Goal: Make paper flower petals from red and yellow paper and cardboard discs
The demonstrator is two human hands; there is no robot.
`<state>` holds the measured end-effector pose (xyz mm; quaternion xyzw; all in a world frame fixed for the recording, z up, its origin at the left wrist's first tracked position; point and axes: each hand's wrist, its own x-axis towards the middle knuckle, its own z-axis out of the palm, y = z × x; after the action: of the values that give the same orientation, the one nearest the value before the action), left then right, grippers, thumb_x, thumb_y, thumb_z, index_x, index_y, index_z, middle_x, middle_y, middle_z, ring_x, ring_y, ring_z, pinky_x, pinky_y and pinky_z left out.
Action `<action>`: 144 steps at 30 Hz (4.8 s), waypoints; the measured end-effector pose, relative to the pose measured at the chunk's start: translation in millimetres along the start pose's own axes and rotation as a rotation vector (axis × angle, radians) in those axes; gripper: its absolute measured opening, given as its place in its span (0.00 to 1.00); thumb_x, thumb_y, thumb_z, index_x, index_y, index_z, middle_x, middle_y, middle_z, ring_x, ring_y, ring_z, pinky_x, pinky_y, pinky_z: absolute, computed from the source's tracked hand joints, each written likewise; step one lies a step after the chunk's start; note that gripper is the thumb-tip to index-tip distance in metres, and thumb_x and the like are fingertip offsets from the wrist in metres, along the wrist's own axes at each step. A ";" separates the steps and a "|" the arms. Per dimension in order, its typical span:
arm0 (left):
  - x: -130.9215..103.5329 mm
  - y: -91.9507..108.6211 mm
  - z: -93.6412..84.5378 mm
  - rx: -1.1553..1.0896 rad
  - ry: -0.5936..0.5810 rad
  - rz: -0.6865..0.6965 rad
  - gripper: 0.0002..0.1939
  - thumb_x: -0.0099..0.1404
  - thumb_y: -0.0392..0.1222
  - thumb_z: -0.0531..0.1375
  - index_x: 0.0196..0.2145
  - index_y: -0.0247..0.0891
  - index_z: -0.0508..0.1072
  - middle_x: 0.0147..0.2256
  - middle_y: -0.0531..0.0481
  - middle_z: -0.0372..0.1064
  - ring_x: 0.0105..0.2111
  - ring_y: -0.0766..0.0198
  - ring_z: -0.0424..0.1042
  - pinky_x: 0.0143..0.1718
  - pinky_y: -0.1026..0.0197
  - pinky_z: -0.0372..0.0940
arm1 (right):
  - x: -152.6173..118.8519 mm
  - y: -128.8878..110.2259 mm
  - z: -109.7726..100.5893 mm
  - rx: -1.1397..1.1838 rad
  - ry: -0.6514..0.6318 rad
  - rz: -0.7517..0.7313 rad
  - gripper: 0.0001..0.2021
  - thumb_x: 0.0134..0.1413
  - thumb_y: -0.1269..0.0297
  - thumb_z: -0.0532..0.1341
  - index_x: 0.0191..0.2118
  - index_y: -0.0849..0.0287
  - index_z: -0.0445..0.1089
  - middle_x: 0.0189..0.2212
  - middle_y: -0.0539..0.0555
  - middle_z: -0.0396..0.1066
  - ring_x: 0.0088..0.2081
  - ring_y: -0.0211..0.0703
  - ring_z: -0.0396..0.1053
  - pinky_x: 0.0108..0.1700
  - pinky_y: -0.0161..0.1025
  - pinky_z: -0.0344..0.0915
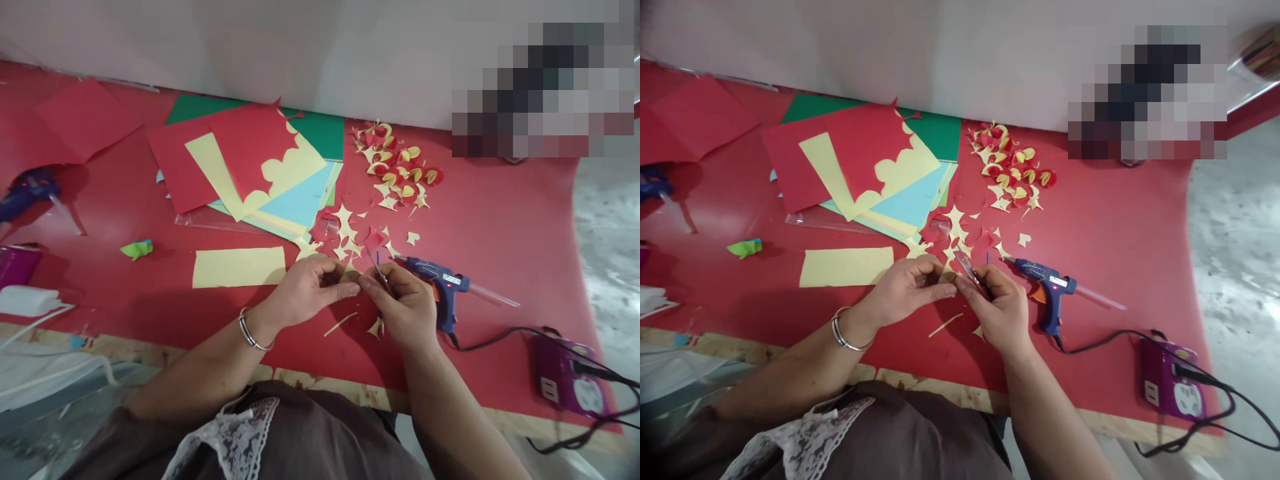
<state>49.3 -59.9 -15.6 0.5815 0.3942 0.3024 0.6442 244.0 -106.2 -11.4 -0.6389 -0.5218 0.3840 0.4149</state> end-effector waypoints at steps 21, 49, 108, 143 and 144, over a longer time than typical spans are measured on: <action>-2.6 3.7 1.5 -0.283 0.106 0.086 0.12 0.72 0.49 0.69 0.39 0.38 0.75 0.32 0.52 0.77 0.29 0.68 0.77 0.31 0.67 0.74 | 0.2 0.6 -5.4 -0.039 -0.087 -0.017 0.30 0.64 0.32 0.62 0.29 0.57 0.73 0.21 0.47 0.59 0.23 0.37 0.54 0.26 0.37 0.52; -4.5 3.3 2.6 -0.224 0.082 0.064 0.09 0.73 0.46 0.67 0.39 0.38 0.77 0.33 0.51 0.79 0.30 0.67 0.80 0.32 0.66 0.75 | -1.5 -3.5 -5.2 -0.069 -0.114 -0.071 0.31 0.66 0.34 0.61 0.26 0.57 0.70 0.20 0.47 0.59 0.23 0.35 0.54 0.26 0.36 0.53; -2.4 13.6 -16.0 -0.125 0.016 -0.021 0.10 0.66 0.47 0.70 0.37 0.37 0.80 0.31 0.50 0.76 0.32 0.65 0.73 0.38 0.61 0.70 | 3.8 -0.2 -9.1 -0.120 -0.143 -0.089 0.30 0.67 0.36 0.62 0.25 0.57 0.68 0.19 0.46 0.58 0.23 0.36 0.54 0.27 0.37 0.51; -29.7 39.7 -63.3 1.129 0.102 -0.182 0.24 0.69 0.49 0.65 0.18 0.41 0.65 0.18 0.52 0.62 0.20 0.63 0.58 0.25 0.56 0.45 | 8.8 10.3 -6.4 -0.554 -0.074 -0.157 0.25 0.63 0.42 0.63 0.25 0.53 0.58 0.19 0.47 0.59 0.24 0.38 0.56 0.30 0.40 0.49; -31.6 40.6 -62.8 1.127 0.134 -0.169 0.20 0.69 0.46 0.65 0.20 0.41 0.68 0.20 0.51 0.66 0.21 0.62 0.61 0.26 0.57 0.47 | 8.7 10.4 -6.2 -0.594 -0.083 -0.156 0.24 0.64 0.41 0.62 0.26 0.54 0.59 0.20 0.48 0.61 0.24 0.39 0.58 0.30 0.39 0.50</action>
<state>-17.9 -48.9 28.7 0.7812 0.5794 0.0293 0.2305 254.8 -99.5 -19.4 -0.6740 -0.6752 0.2076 0.2165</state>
